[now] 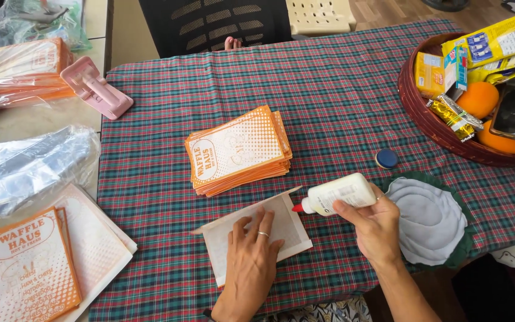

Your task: Folding and gluing paper waffle bags at a workstation

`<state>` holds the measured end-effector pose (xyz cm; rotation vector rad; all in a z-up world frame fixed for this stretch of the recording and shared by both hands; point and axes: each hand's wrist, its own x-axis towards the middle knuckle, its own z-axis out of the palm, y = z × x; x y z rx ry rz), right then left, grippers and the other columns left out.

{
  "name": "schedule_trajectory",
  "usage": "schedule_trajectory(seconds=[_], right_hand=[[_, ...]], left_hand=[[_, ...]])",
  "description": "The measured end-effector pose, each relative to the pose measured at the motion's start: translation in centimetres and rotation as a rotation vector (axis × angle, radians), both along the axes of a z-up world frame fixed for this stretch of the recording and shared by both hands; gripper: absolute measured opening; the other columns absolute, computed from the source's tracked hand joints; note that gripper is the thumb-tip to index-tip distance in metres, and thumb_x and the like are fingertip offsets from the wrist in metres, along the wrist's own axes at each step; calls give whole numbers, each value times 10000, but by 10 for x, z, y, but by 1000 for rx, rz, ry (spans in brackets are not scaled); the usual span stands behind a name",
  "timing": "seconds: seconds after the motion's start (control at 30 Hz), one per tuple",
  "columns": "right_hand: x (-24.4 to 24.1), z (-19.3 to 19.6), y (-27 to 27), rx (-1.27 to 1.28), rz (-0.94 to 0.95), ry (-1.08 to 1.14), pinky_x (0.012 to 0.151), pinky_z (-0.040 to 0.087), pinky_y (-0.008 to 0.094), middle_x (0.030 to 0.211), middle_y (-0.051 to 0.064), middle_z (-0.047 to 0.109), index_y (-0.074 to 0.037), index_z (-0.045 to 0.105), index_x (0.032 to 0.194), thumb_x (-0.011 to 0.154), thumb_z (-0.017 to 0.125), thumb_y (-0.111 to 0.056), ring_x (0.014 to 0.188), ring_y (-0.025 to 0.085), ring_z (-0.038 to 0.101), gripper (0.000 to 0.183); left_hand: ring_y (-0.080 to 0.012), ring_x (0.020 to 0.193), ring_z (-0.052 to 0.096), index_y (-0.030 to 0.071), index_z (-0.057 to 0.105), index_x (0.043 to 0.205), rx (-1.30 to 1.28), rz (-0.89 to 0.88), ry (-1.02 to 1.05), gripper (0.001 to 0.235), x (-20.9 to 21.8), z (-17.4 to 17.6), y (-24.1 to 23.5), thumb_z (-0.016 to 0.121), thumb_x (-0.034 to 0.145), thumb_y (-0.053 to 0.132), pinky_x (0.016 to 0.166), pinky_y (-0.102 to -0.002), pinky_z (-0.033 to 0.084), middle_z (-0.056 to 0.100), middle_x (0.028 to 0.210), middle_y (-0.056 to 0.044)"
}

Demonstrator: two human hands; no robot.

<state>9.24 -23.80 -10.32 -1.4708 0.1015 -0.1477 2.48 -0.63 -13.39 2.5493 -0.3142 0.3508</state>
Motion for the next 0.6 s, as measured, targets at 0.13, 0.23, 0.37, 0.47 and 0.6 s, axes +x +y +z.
schedule_trajectory(seconds=[0.13, 0.23, 0.37, 0.47, 0.6], right_hand=[[10, 13, 20, -186, 34, 28, 864, 697, 401, 1061, 166, 771, 37, 687, 1156, 761, 825, -87, 1049, 289, 760, 437], [15, 21, 23, -294, 38, 57, 887, 684, 379, 1084, 151, 789, 5, 709, 1163, 745, 840, -137, 1055, 274, 772, 460], [11, 23, 15, -264, 72, 97, 847, 695, 396, 1056, 166, 786, 40, 702, 1139, 726, 843, -66, 1040, 290, 769, 449], [12, 22, 18, -276, 76, 95, 834, 698, 398, 1064, 173, 786, 49, 697, 1143, 724, 843, -73, 1048, 303, 773, 460], [25, 18, 27, -327, 65, -29, 854, 692, 372, 1063, 154, 778, 23, 695, 1133, 752, 846, -125, 1036, 262, 766, 435]], left_hand=[[-432, 1058, 604, -22, 499, 1398, -31, -54, -37, 680, 3, -4, 10, 820, 845, 209, 1034, -556, 415, 692, 1110, -214], [-405, 1166, 512, 75, 418, 1480, -85, -35, 172, 769, 6, 6, 13, 815, 835, 207, 975, -530, 436, 698, 1189, -202], [-415, 1152, 497, 84, 349, 1535, -130, -67, 246, 905, 6, 20, 18, 863, 807, 244, 906, -551, 444, 699, 1118, -201], [-418, 1098, 504, 42, 287, 1556, -92, -91, 228, 1003, 5, 23, 19, 892, 794, 289, 886, -533, 438, 682, 1099, -189], [-386, 1210, 448, 46, 274, 1541, -103, -102, 312, 1052, 7, 30, 19, 926, 746, 269, 895, -550, 436, 622, 1232, -214]])
